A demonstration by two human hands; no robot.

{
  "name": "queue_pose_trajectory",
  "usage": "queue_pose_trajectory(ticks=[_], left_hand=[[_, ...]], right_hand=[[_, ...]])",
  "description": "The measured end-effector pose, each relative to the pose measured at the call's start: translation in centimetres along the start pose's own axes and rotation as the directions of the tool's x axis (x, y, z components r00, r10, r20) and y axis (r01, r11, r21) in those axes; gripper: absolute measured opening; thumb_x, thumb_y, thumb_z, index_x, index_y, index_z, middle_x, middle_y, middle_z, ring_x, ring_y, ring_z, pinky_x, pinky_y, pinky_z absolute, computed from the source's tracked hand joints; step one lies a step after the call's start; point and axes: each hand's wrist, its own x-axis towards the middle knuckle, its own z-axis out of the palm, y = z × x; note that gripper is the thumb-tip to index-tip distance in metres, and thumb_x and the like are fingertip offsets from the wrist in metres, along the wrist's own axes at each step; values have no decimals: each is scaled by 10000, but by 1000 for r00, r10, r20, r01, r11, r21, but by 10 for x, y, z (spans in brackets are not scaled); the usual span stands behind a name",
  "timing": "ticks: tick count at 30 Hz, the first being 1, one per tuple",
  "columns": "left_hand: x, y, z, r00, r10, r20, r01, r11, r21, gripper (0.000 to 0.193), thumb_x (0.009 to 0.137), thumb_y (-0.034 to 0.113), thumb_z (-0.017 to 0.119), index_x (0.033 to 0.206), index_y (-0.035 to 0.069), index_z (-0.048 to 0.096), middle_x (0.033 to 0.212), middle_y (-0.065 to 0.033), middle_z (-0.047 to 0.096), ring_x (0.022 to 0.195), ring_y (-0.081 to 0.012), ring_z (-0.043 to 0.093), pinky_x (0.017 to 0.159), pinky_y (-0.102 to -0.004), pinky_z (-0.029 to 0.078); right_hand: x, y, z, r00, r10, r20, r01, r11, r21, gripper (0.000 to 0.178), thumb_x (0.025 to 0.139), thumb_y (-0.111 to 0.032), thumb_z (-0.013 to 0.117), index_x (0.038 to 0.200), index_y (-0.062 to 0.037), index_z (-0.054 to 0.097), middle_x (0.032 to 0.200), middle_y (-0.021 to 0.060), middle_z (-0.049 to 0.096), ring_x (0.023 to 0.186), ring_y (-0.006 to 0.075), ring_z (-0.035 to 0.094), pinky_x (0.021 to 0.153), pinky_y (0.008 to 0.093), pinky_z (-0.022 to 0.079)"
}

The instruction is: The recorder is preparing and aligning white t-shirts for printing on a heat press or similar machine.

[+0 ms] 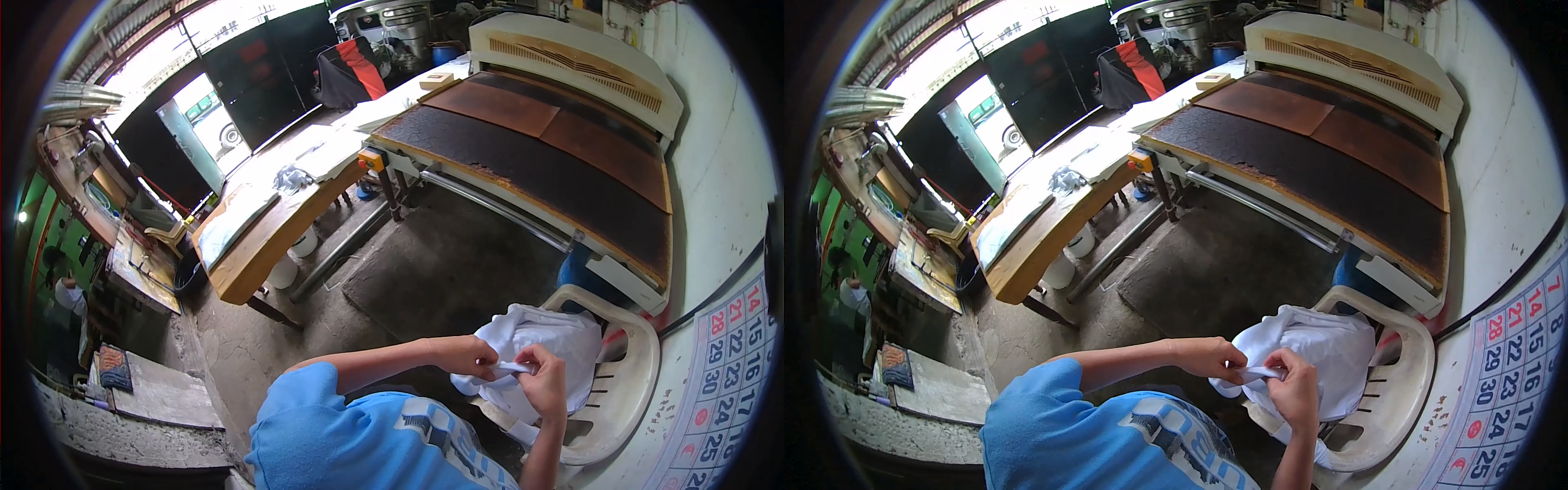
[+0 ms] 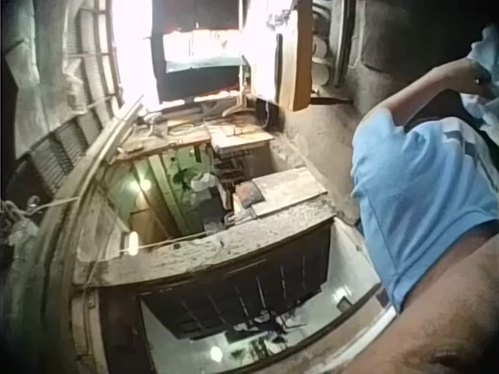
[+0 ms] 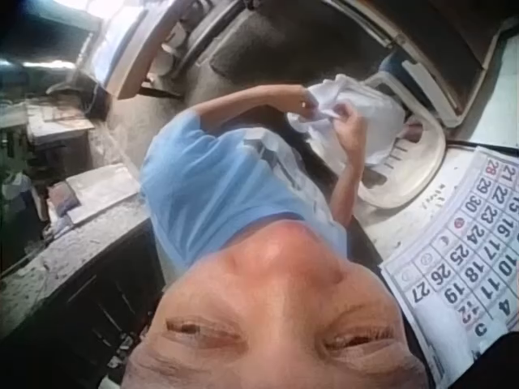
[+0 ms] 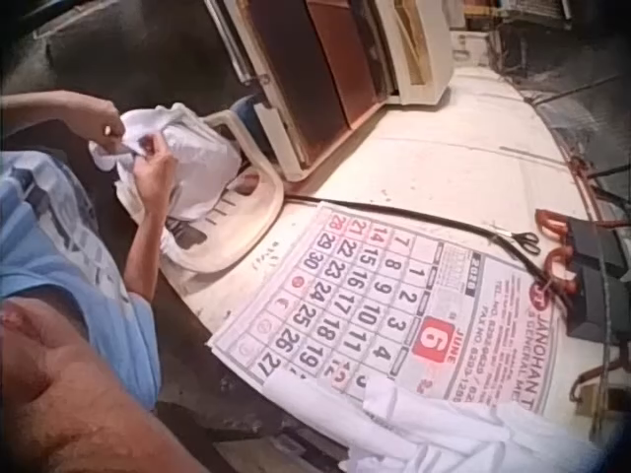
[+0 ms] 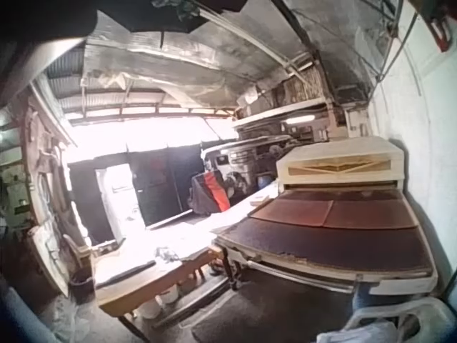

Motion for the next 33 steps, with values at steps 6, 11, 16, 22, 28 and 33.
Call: queue_pose_trajectory(ticks=[6,11,16,22,28,33], left_hand=[[-54,-21,-12,999,-13,-31,13,1000,-11,189,759,178,599,845,10,610,707,-112,604,633,-190,570,615,-320,438],[-112,-71,-7,873,-320,-367,-30,717,-697,246,735,255,680,786,23,615,694,-35,606,596,-105,570,522,-240,474],[-157,-100,16,836,-390,-387,-176,477,-861,239,753,289,665,733,68,576,669,-1,579,565,-64,549,497,-192,467],[-194,-113,15,805,-380,-455,-375,267,-888,199,848,281,541,811,88,568,696,17,557,616,-78,550,559,-221,471],[-265,-183,-35,603,-524,-601,-767,-173,-618,202,881,234,450,800,63,523,753,-70,556,718,-205,561,732,-394,475],[-383,-252,-69,92,-285,-954,-620,734,-279,403,883,381,413,857,4,553,846,-102,597,782,-207,584,737,-350,473]], right_hand=[[18,-33,55,934,-348,-82,325,922,-211,187,596,79,561,761,-9,563,717,104,573,652,207,567,625,290,448],[16,-59,129,923,-212,-320,178,975,-134,148,739,-132,638,759,-11,556,690,98,557,622,204,541,565,300,426],[1,-73,194,980,-11,199,-29,980,196,210,814,-175,584,724,8,535,574,50,520,542,88,481,499,259,402],[0,-67,231,996,-81,-39,89,935,344,153,841,-65,505,700,-10,525,592,-6,500,582,59,481,482,222,387],[26,14,183,933,310,-184,146,142,979,167,864,-112,432,943,-31,555,950,91,592,860,209,573,827,367,450],[-22,108,56,727,369,-579,468,349,812,366,872,-216,369,1134,13,484,1121,163,523,1005,272,529,894,407,410]])
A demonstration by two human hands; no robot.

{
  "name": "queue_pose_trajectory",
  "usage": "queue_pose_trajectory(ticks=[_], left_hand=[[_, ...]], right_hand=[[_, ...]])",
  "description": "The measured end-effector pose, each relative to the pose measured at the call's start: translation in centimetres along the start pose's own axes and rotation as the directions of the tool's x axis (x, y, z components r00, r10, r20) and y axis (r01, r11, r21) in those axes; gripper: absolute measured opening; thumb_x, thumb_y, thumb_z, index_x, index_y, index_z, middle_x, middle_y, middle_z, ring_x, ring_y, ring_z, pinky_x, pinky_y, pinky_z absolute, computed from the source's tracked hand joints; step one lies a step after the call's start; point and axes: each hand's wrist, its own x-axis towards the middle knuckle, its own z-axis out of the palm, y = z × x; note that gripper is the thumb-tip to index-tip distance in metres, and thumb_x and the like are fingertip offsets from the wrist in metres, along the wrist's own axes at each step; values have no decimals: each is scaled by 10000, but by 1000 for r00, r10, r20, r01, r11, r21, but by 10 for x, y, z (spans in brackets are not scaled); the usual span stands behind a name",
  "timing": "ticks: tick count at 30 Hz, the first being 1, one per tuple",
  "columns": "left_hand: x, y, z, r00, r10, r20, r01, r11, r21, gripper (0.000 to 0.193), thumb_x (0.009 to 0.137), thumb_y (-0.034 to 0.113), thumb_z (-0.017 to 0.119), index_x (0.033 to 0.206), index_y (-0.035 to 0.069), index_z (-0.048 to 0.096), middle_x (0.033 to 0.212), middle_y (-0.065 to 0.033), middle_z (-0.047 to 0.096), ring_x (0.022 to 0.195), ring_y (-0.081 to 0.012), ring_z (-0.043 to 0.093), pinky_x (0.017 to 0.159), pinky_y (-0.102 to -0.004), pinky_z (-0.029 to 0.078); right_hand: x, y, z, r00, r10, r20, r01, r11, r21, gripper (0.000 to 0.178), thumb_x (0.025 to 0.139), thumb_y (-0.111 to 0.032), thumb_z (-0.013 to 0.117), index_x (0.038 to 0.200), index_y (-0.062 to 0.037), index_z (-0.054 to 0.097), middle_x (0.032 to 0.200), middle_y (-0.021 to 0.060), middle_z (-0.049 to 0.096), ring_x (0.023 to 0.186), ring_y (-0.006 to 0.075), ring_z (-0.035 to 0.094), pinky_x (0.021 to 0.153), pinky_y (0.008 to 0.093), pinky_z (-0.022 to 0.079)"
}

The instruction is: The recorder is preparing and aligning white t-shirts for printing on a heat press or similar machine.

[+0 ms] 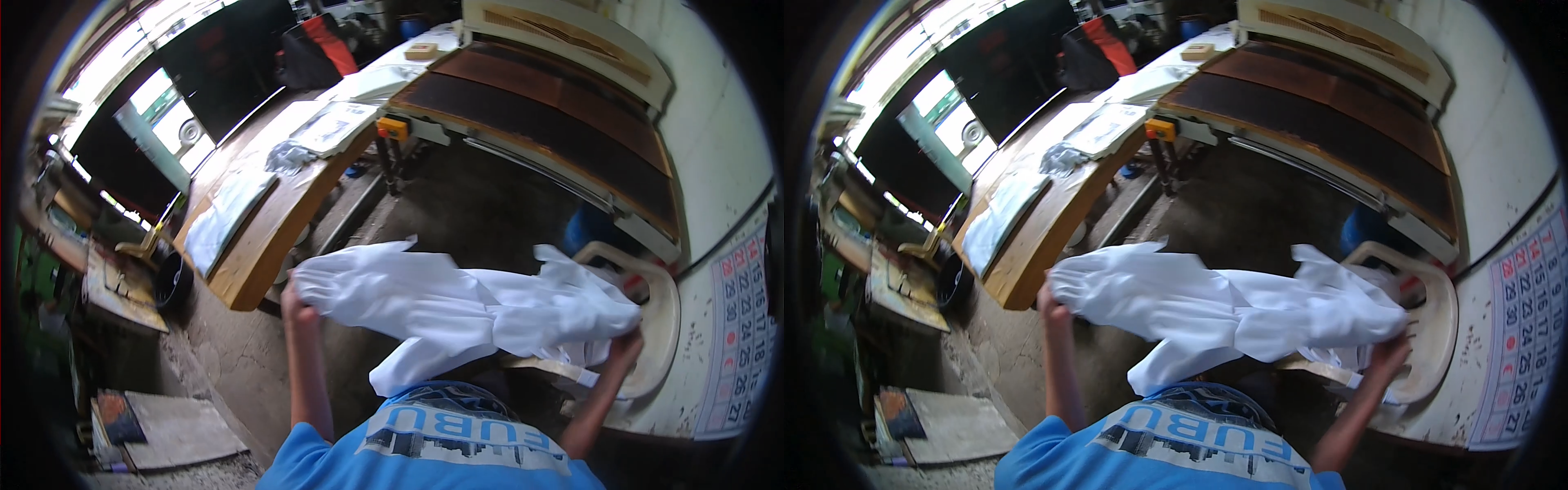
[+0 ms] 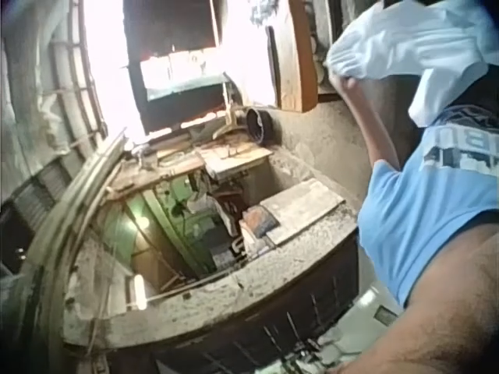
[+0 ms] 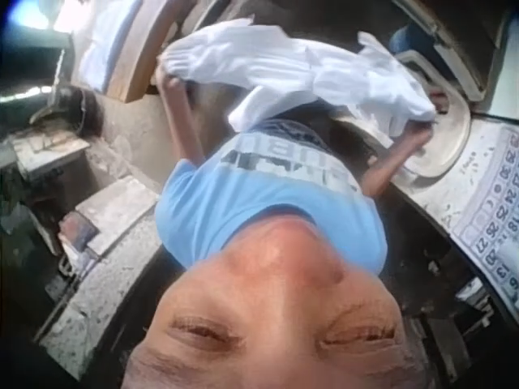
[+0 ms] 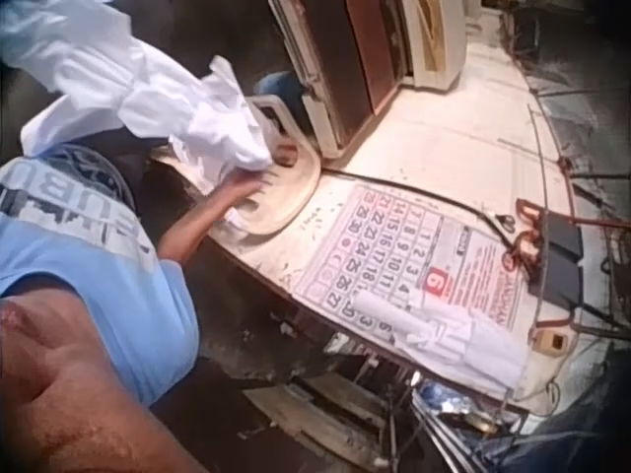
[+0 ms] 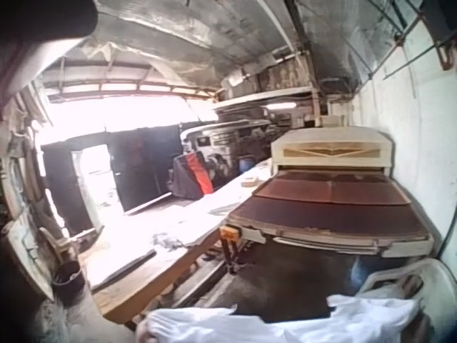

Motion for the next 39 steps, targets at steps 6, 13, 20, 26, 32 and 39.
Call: queue_pose_trajectory(ticks=[6,13,20,26,32,39], left_hand=[[40,24,-102,929,-307,-208,182,866,-466,458,917,379,295,870,2,550,894,-137,605,846,-281,579,806,-437,451],[92,-8,28,898,-300,-321,154,899,-410,217,897,265,427,870,81,538,777,-38,579,708,-152,573,677,-299,490],[155,-2,214,978,-179,-107,140,944,-300,121,888,182,456,936,75,485,792,-35,560,695,-166,603,578,-327,531],[225,20,302,988,133,-74,-148,956,-254,218,898,180,428,1071,49,452,936,-104,586,793,-242,627,639,-370,554],[243,54,330,919,363,-151,-380,919,-107,222,901,154,407,1088,38,436,927,-121,582,773,-243,629,598,-377,559],[292,50,315,748,662,33,-649,722,239,149,836,31,515,975,-19,498,880,-102,573,709,-140,575,584,-261,491]], right_hand=[[-32,-137,1,882,-360,-305,320,931,-174,372,884,-194,370,1173,31,437,1166,176,484,1059,283,493,908,424,400],[18,-129,52,929,-369,-11,362,917,-164,281,877,-201,444,1083,-25,518,1024,84,568,937,184,545,819,330,439],[247,-121,168,886,-357,295,427,877,-221,276,875,-214,466,1040,2,514,997,95,561,956,203,526,880,337,402],[334,-58,333,774,-429,466,627,622,-469,494,878,-296,423,1275,-23,313,1307,112,326,1197,205,339,996,353,261],[213,177,442,228,403,887,678,587,-441,789,697,-323,692,1314,-64,274,1360,156,249,1219,287,321,961,426,321],[193,258,488,134,369,920,283,875,-393,184,736,-3,561,908,-20,624,1096,153,515,1041,213,489,839,286,420]])
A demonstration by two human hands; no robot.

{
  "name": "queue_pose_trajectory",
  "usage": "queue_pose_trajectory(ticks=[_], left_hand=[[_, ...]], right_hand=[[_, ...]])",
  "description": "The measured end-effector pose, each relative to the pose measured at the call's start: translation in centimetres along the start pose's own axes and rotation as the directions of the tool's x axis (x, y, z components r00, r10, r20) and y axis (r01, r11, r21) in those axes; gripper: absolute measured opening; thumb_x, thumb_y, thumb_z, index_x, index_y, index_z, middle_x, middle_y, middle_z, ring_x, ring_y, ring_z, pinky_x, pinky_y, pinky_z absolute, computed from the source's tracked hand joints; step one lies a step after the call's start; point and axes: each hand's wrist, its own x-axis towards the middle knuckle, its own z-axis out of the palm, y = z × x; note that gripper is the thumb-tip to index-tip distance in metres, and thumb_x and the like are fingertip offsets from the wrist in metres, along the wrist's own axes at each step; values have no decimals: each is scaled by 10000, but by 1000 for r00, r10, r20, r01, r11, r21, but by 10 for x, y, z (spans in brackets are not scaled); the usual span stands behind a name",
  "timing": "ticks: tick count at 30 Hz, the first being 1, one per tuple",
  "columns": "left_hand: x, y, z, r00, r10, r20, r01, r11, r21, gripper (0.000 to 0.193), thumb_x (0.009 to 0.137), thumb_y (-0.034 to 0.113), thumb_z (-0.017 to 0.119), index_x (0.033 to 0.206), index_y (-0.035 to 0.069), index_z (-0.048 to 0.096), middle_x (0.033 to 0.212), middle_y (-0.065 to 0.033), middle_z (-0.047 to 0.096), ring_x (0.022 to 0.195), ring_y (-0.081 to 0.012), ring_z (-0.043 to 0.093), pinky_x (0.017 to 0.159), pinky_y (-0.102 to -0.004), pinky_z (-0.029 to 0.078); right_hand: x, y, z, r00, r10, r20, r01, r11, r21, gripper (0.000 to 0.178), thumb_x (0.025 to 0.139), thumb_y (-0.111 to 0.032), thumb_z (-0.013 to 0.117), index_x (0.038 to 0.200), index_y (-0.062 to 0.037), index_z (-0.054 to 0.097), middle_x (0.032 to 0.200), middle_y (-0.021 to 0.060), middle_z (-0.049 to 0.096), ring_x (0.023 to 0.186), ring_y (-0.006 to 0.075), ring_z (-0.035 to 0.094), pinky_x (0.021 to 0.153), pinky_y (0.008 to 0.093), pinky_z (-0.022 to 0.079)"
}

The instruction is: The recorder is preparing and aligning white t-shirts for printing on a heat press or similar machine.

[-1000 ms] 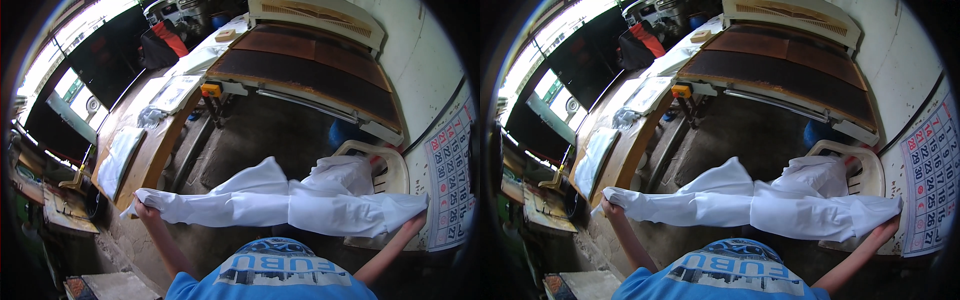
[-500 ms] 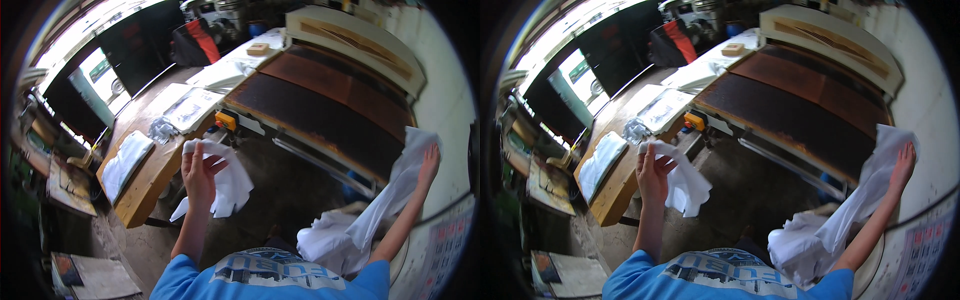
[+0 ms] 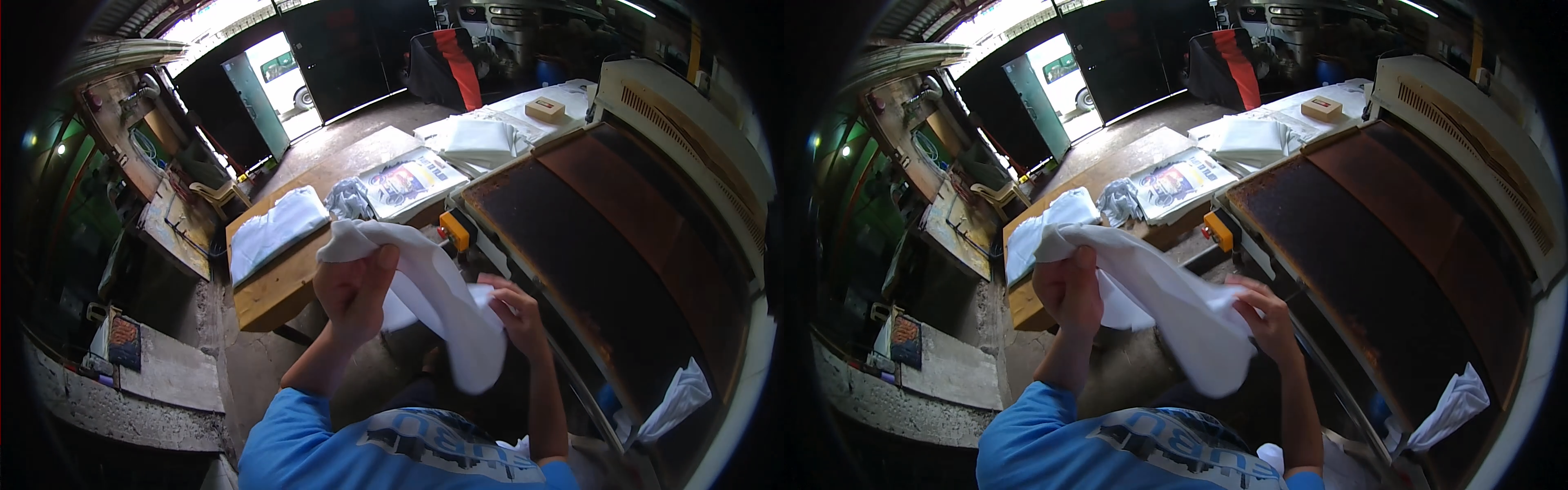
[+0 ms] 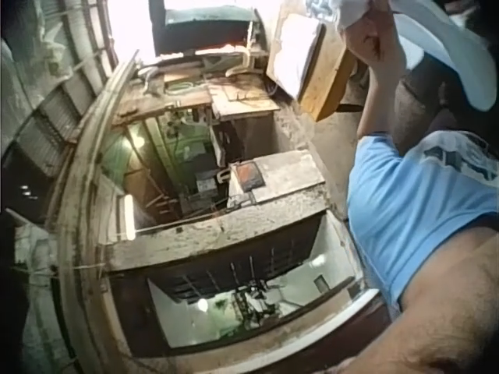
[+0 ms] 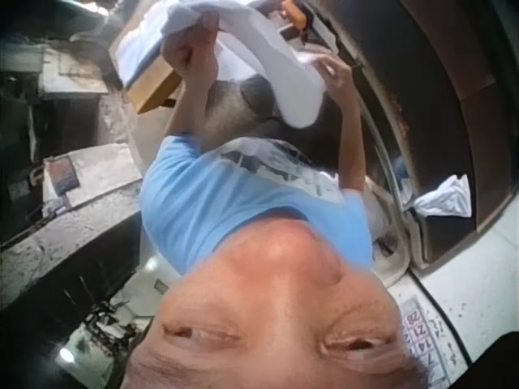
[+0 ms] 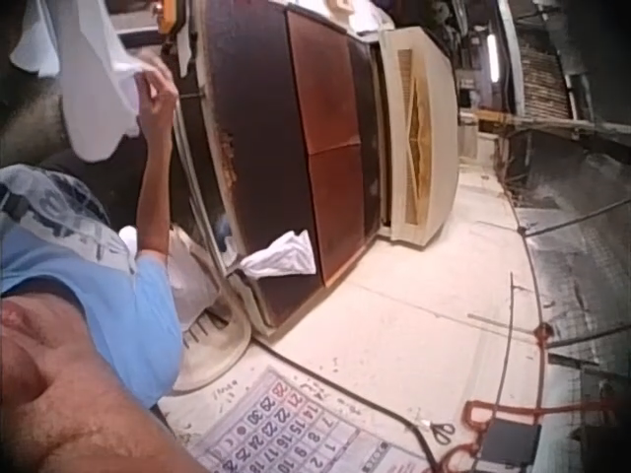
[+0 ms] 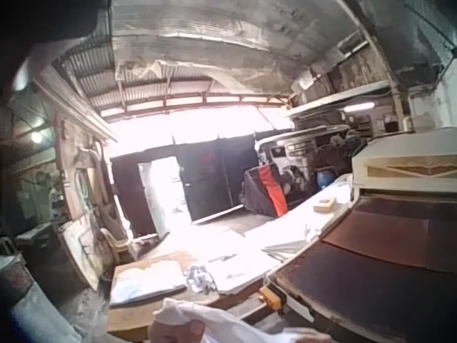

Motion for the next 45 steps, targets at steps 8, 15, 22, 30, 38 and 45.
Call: queue_pose_trajectory(ticks=[8,15,22,30,38,45], left_hand=[[173,-185,29,843,97,529,-279,920,275,267,809,192,572,1015,25,542,1052,-155,529,913,-220,531,770,-300,415],[99,-342,56,790,-60,610,-195,919,343,293,806,153,552,1069,39,487,1093,-184,488,1018,-355,480,844,-390,400],[-34,-395,-1,594,-614,521,273,762,587,198,778,126,568,942,18,546,853,-131,563,678,-235,571,639,-324,462],[-60,-392,36,522,-746,415,236,593,770,298,772,331,589,800,36,559,781,-120,579,735,-303,566,638,-395,441],[-54,-404,35,446,-642,623,391,766,510,258,759,266,610,734,12,570,666,-71,504,609,-163,479,583,-275,385],[143,-383,35,296,-600,743,908,417,-25,307,863,259,472,1072,34,471,867,-65,550,779,-131,536,693,-281,470]], right_hand=[[43,-51,-127,748,145,-647,-66,987,144,423,811,-471,508,978,-85,561,778,18,540,717,112,534,629,254,447],[-23,30,-150,574,513,-638,-26,790,613,733,804,-628,344,1240,-41,402,1256,76,439,1145,221,417,979,348,298],[-103,71,-84,323,613,-721,-376,782,497,248,772,-131,595,984,-17,536,840,42,592,718,126,582,632,265,489],[-103,70,-41,116,595,-796,-651,650,391,112,751,-147,626,753,-45,577,605,-12,561,502,42,488,417,176,383],[-97,58,-32,331,583,-742,-599,737,312,169,772,-146,601,888,-25,604,752,18,592,684,69,529,603,205,417],[-87,-42,-106,126,107,-986,271,952,138,280,841,-207,541,1065,-39,528,1011,42,572,935,147,539,834,296,415]])
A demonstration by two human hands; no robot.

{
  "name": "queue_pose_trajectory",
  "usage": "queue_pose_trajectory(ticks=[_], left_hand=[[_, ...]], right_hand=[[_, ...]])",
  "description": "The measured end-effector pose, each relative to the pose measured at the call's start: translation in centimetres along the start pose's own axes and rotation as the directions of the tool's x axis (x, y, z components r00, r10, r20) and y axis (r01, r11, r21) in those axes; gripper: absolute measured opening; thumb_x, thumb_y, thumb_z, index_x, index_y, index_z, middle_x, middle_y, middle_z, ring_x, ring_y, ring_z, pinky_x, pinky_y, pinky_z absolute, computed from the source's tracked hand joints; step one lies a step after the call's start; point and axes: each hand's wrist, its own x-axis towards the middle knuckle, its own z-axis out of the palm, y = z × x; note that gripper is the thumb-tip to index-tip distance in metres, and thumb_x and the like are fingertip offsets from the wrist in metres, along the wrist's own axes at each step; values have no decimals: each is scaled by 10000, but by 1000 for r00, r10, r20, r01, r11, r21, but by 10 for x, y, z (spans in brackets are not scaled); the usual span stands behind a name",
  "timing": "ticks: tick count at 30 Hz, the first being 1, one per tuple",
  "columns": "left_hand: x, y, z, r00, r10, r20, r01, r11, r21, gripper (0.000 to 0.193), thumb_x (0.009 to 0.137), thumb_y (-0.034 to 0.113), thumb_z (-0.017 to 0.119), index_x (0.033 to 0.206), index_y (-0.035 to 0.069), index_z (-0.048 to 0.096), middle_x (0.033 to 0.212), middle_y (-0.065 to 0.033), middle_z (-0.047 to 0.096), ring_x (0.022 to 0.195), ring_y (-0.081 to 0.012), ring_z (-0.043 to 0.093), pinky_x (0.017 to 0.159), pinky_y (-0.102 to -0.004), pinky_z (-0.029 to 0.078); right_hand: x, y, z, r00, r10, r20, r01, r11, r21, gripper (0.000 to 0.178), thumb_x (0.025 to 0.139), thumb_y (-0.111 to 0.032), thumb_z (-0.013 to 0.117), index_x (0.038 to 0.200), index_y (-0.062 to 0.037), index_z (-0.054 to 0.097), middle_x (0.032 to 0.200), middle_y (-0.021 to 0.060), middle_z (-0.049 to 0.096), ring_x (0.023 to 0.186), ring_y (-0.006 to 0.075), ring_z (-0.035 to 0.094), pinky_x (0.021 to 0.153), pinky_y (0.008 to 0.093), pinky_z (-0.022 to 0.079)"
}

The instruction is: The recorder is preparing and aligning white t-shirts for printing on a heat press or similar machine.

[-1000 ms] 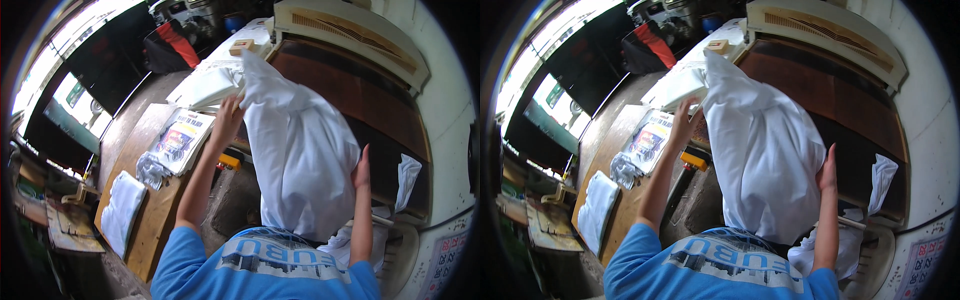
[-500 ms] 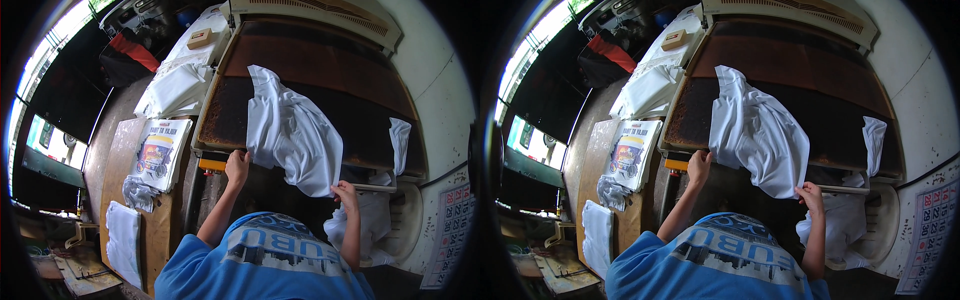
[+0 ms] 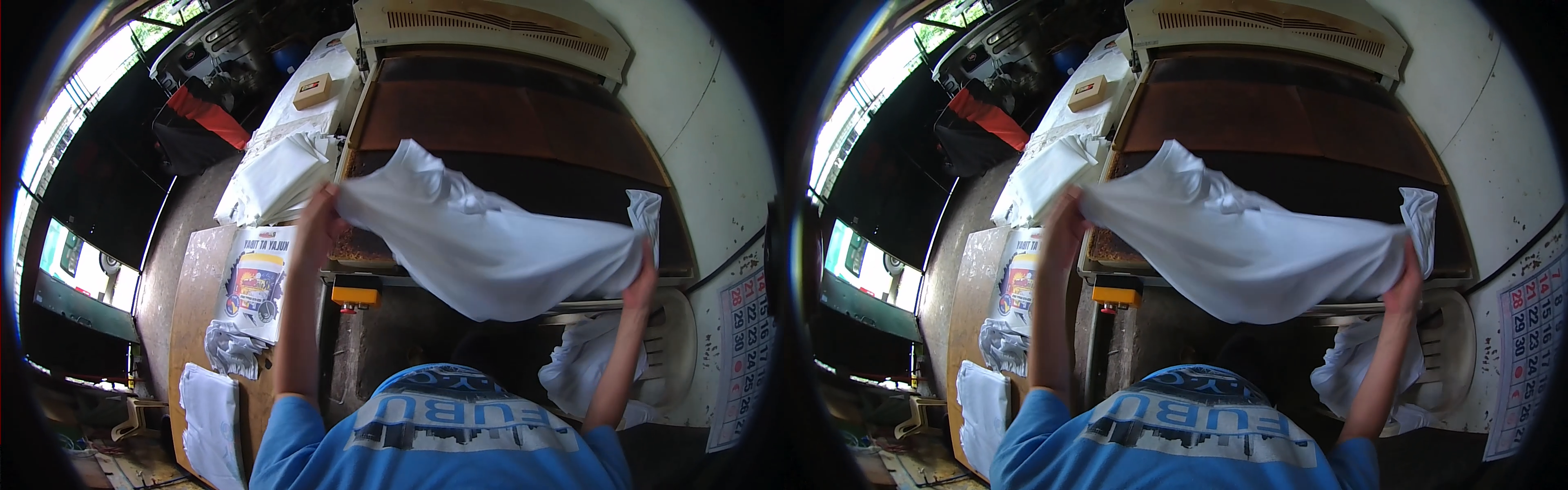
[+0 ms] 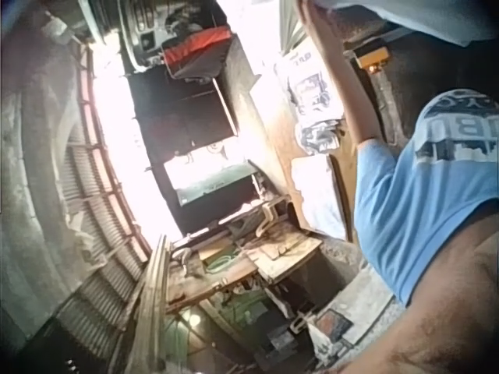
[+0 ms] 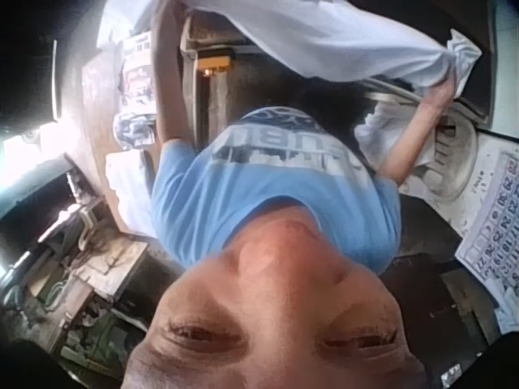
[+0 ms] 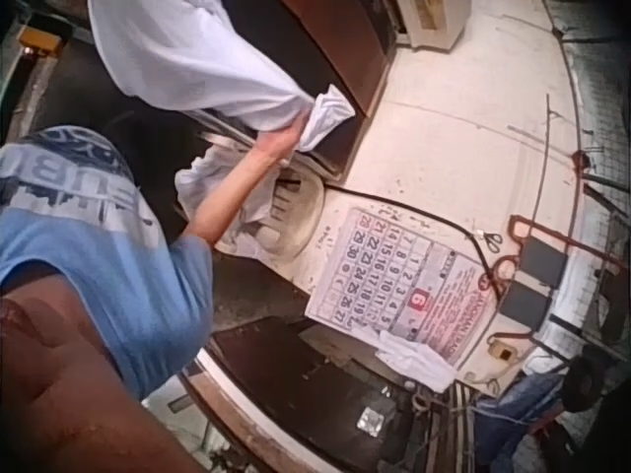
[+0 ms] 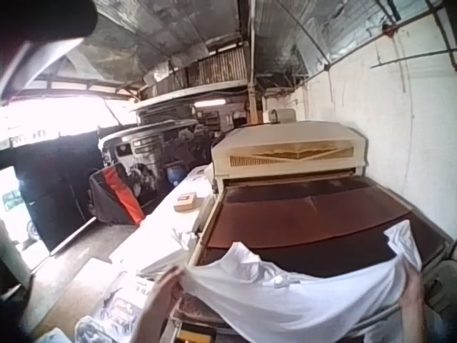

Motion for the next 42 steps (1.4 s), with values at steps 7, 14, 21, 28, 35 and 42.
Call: queue_pose_trajectory(ticks=[7,14,21,28,35,42], left_hand=[[13,126,10,884,435,171,-463,865,191,537,831,74,503,1321,77,286,810,-38,576,757,-108,562,722,-275,470],[71,178,3,874,485,-37,-485,874,21,334,853,79,449,1177,-1,473,947,-94,590,826,-144,575,739,-244,471],[203,175,-16,967,194,165,-230,943,239,412,764,13,547,1169,-17,477,1058,-112,549,867,-156,564,771,-231,474],[365,141,-5,940,340,14,-333,911,244,554,747,-62,524,1271,5,358,1160,-119,488,894,-165,529,763,-260,443],[400,169,10,816,557,155,-568,822,35,619,751,-78,486,1322,40,280,1341,-92,322,1115,-175,423,907,-262,348],[423,48,-45,976,208,70,-219,946,240,662,683,-19,585,1296,74,352,1131,-97,521,863,-177,560,756,-278,475]], right_hand=[[46,-65,48,976,-192,105,209,961,-180,389,873,-292,474,1149,-19,484,1091,97,541,1026,204,506,876,345,394],[90,-112,131,921,-349,172,388,789,-477,434,889,-334,407,1149,6,477,1012,108,559,919,151,552,806,266,430],[229,-88,184,944,-39,328,165,916,-366,367,821,-305,547,1075,-42,517,967,44,576,798,134,573,712,271,459],[371,-48,214,905,-138,403,304,872,-384,318,829,-264,553,1058,-47,510,1014,32,547,975,121,490,863,288,362],[389,-51,242,849,-380,367,450,884,-124,279,864,-224,506,1072,-40,520,1054,36,544,986,132,496,862,286,369],[434,50,154,947,-250,203,316,843,-436,186,827,-209,561,923,-51,583,857,18,582,784,97,518,715,247,404]])
